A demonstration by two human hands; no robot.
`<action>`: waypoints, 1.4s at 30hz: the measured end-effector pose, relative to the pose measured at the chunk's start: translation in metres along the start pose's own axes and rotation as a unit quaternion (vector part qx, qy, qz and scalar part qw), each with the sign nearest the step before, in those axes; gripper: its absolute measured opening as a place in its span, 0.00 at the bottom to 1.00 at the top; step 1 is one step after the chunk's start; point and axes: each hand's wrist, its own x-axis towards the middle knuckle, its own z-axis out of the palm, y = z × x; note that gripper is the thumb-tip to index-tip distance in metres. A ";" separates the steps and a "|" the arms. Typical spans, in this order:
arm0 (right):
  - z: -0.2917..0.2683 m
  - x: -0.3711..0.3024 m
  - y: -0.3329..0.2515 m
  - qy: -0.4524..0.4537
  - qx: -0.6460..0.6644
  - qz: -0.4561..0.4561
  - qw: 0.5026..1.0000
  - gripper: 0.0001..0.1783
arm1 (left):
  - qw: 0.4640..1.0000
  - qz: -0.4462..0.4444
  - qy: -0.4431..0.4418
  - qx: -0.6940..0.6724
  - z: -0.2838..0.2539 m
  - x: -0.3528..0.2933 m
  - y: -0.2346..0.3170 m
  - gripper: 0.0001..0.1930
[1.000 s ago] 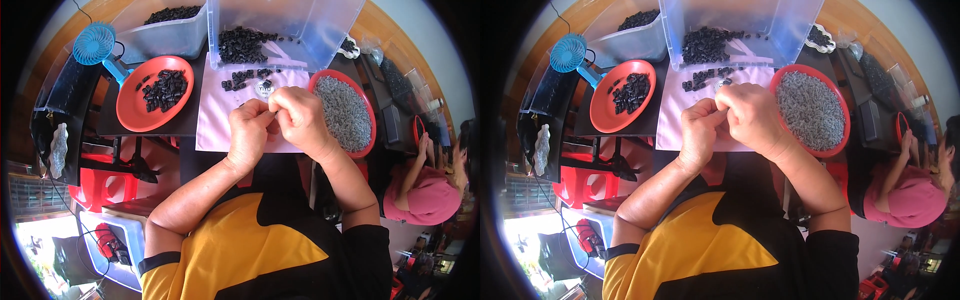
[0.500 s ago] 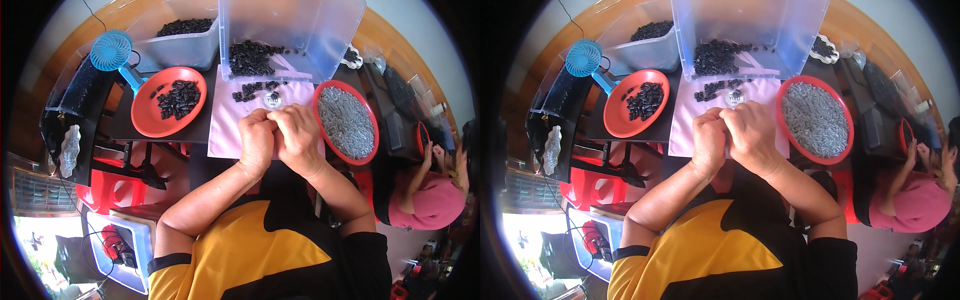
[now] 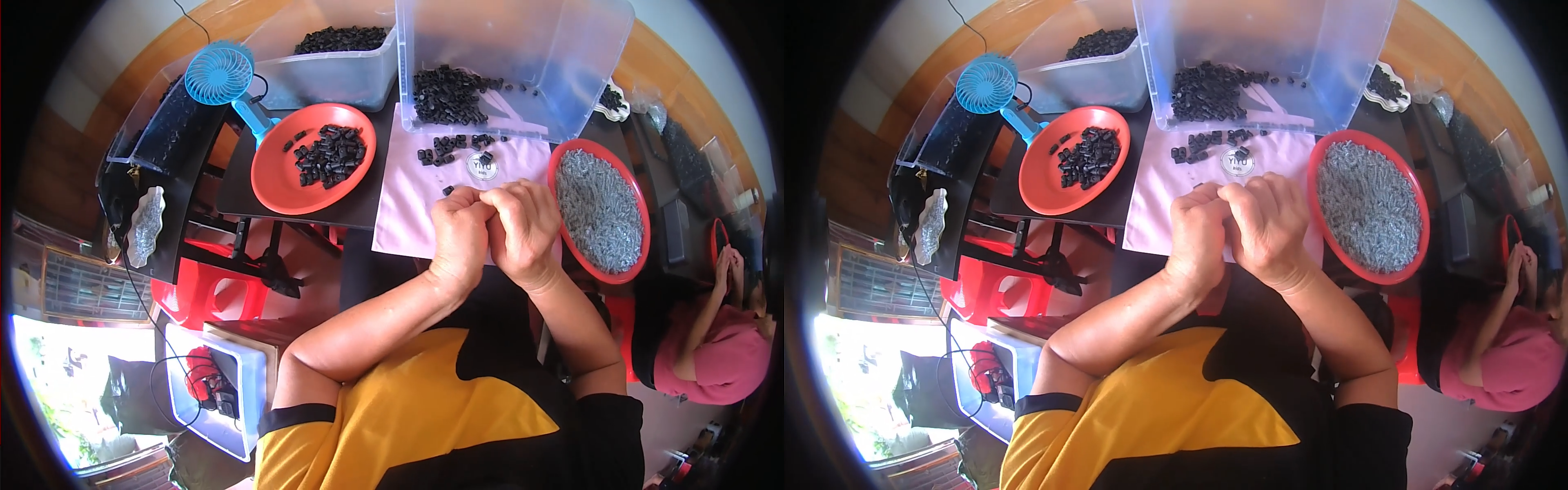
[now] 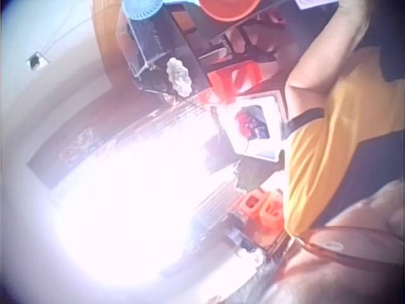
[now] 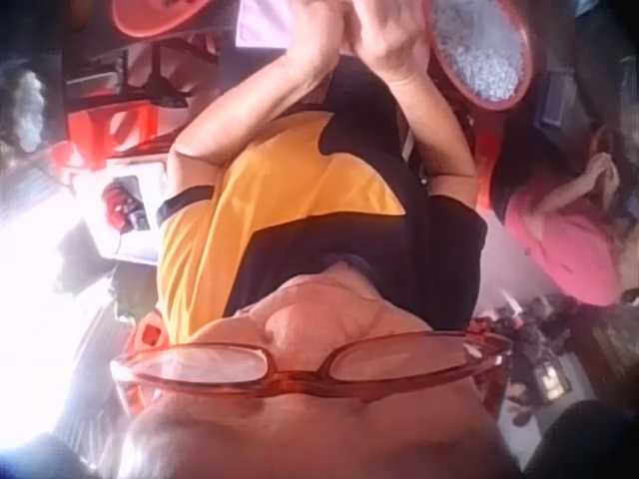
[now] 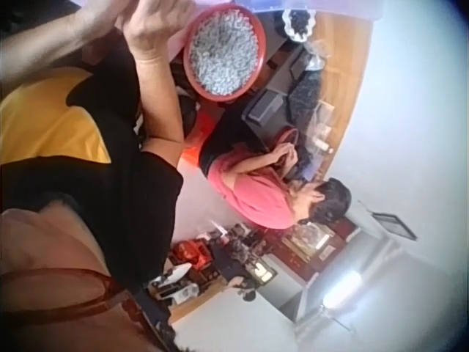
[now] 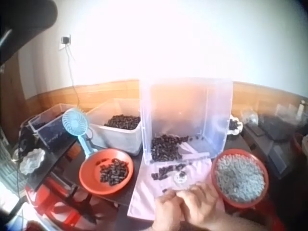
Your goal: The person assembles cord locks by taking small metal springs from a tray and inserting them into plastic stopper pieces by hand.
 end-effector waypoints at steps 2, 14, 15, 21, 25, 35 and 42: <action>-0.005 0.000 0.003 -0.015 0.009 0.008 1.000 0.16 | 0.997 -0.003 -0.039 0.063 -0.010 0.003 0.005 0.06; 0.004 -0.015 -0.004 0.034 -0.003 -0.020 0.999 0.22 | 0.998 -0.023 -0.016 0.062 -0.001 -0.008 0.005 0.12; 0.005 -0.015 -0.004 0.051 -0.004 -0.019 0.999 0.21 | 0.998 -0.016 -0.009 0.067 0.000 -0.007 0.005 0.12; 0.003 -0.015 -0.007 0.063 0.012 0.002 0.998 0.17 | 0.996 -0.009 0.017 0.090 0.006 -0.006 0.008 0.13; 0.002 -0.015 -0.008 0.048 0.015 0.020 0.999 0.16 | 0.997 -0.013 0.020 0.078 0.004 -0.004 0.005 0.11; -0.001 -0.016 -0.006 0.047 0.028 0.003 0.999 0.18 | 0.995 -0.028 -0.039 0.083 -0.009 -0.004 0.007 0.08; -0.006 -0.019 0.002 0.039 0.095 0.011 0.995 0.20 | 0.994 -0.065 -0.081 0.015 -0.016 -0.005 0.010 0.07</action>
